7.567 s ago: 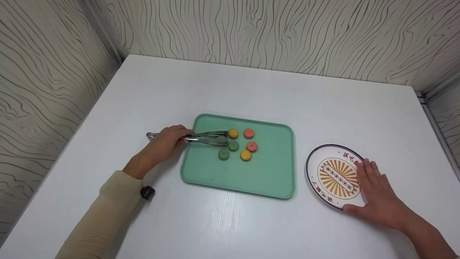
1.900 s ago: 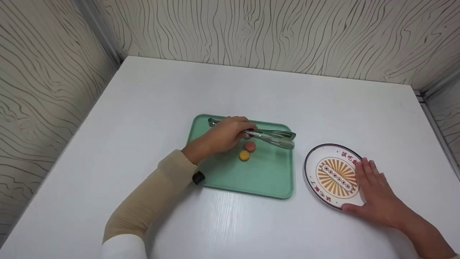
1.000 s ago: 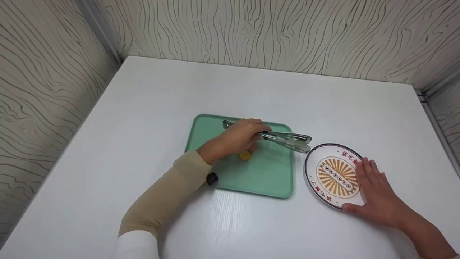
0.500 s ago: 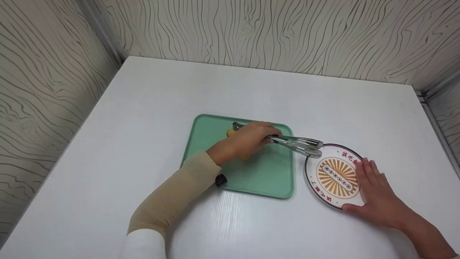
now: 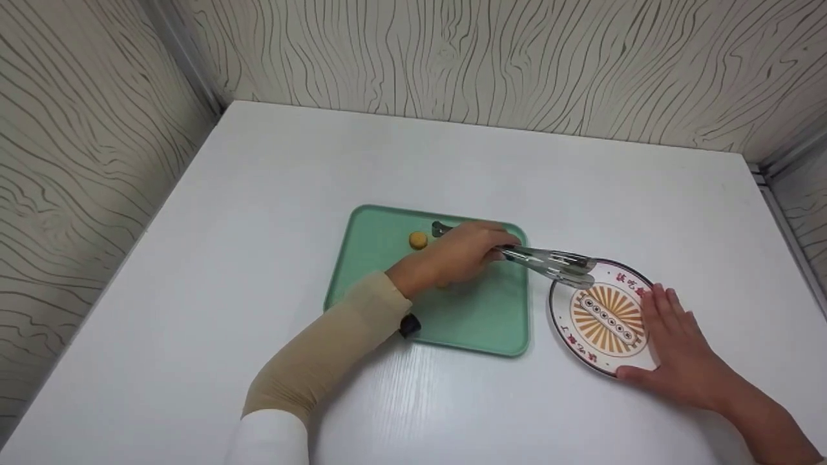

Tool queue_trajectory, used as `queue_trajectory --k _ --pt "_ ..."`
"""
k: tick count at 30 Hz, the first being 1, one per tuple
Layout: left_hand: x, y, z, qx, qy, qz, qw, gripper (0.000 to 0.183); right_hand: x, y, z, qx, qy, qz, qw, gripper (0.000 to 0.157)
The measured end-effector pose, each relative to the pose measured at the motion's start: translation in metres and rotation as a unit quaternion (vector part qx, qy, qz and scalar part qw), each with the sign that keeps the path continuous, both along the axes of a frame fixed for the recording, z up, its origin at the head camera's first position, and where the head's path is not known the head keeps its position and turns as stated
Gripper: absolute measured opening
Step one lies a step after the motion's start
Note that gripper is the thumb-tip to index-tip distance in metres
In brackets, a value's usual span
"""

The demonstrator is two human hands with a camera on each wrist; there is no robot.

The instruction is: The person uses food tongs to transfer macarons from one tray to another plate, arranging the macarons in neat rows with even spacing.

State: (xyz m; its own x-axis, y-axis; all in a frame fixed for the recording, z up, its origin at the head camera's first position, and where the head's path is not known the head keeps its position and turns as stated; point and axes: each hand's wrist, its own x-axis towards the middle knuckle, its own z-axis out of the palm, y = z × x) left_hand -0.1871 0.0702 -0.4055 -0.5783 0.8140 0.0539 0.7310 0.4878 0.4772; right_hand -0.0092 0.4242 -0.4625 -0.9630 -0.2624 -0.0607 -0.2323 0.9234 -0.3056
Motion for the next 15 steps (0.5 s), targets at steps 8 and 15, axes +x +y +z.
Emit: queue_trajectory --k 8,15 --pt "0.001 0.010 0.000 -0.011 0.008 -0.002 0.9999 0.032 0.000 0.001 -0.001 0.001 0.008 0.005 1.000 0.128" --pt "0.002 0.017 -0.003 0.001 0.011 -0.003 0.9999 0.030 -0.001 0.001 -0.001 -0.011 0.007 0.001 1.000 0.128"
